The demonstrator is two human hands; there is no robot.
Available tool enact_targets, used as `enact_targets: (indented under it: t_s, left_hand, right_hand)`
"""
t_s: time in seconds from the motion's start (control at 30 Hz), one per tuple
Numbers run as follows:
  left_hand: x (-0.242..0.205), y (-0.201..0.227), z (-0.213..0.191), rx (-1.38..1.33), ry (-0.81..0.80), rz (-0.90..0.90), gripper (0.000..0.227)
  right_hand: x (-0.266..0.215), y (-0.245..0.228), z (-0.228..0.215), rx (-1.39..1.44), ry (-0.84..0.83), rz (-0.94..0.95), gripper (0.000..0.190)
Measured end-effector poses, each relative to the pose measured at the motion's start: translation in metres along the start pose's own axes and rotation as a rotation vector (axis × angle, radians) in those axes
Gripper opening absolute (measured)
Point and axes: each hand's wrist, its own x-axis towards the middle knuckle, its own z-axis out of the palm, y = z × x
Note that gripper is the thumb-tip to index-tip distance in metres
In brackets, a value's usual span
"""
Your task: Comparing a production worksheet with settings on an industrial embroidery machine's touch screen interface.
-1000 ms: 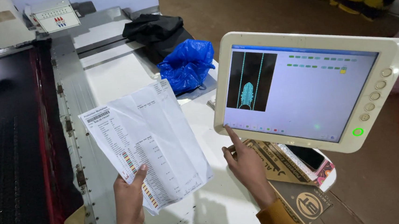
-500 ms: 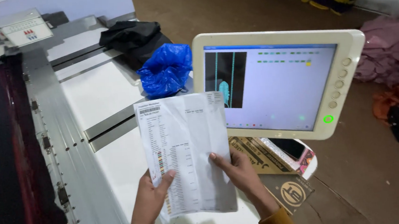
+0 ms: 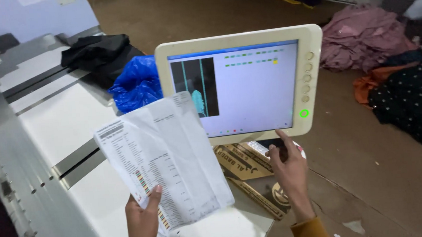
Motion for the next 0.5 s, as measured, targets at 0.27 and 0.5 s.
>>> enact_targets:
  t_s: [0.27, 0.5]
  left_hand:
    - [0.005, -0.005, 0.004, 0.063, 0.02, -0.06, 0.038]
    - [0.015, -0.014, 0.001, -0.038, 0.097, -0.031, 0.036]
  right_hand:
    - [0.008, 0.001, -0.014, -0.09, -0.011, 0.105, 0.064]
    - [0.017, 0.008, -0.012, -0.218, -0.06, 0.114, 0.063]
